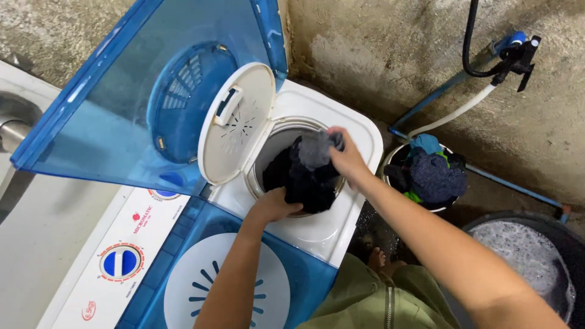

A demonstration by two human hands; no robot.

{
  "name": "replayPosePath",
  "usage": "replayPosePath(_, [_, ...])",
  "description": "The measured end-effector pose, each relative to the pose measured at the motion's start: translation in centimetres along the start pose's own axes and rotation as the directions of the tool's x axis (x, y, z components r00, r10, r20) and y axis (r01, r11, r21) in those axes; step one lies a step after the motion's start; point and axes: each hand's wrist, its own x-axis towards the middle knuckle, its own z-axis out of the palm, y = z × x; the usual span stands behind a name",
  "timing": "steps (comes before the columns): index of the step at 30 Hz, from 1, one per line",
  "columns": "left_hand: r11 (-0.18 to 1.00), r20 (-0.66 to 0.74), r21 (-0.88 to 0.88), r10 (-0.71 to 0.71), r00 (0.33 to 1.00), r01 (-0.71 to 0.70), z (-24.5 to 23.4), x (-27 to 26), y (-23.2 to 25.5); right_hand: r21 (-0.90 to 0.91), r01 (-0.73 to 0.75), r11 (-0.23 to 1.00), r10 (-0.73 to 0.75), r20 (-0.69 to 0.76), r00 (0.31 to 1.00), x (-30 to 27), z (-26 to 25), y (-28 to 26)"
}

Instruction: Manually washing and spinning clothes using a portable twin-tub washing machine.

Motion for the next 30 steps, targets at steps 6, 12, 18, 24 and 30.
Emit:
replayPosePath(6, [0.956,0.099,-0.058,-0.282,0.954,0.288,-5.8,-4.3,6.4,-0.833,0.302,0.464,-0.204,0.231,0.951,0.0,-2.4,2.4])
replayPosePath(12, [0.995,-0.138,-0.04,-0.092,0.986,0.087,-4.1,0.1,3.6,-0.781,0.288,0.554,-0.274,0.156,0.949,0.1,-8.8,2.5])
replayPosePath(18, [0.99,-0.051,-0.02,-0.141,0.989,0.14,-1.5,6.9,2.6,-0.536,0.07,0.841,-0.207,-0.199,0.958,0.5,-16.9,9.1])
replayPosePath(24, [0.983,0.069,0.116,-0.154,0.986,0.145,4.0,11.3,1.7,-0.241,-0.126,0.962,0.052,-0.291,0.955,1.5,-23.8,21.8])
replayPosePath(30, [0.919,0.122,0.371,-0.194,0.973,0.137,5.7,11.7,6.5,-0.041,-0.433,0.9,0.398,-0.322,0.859,3.4,-23.0,26.5])
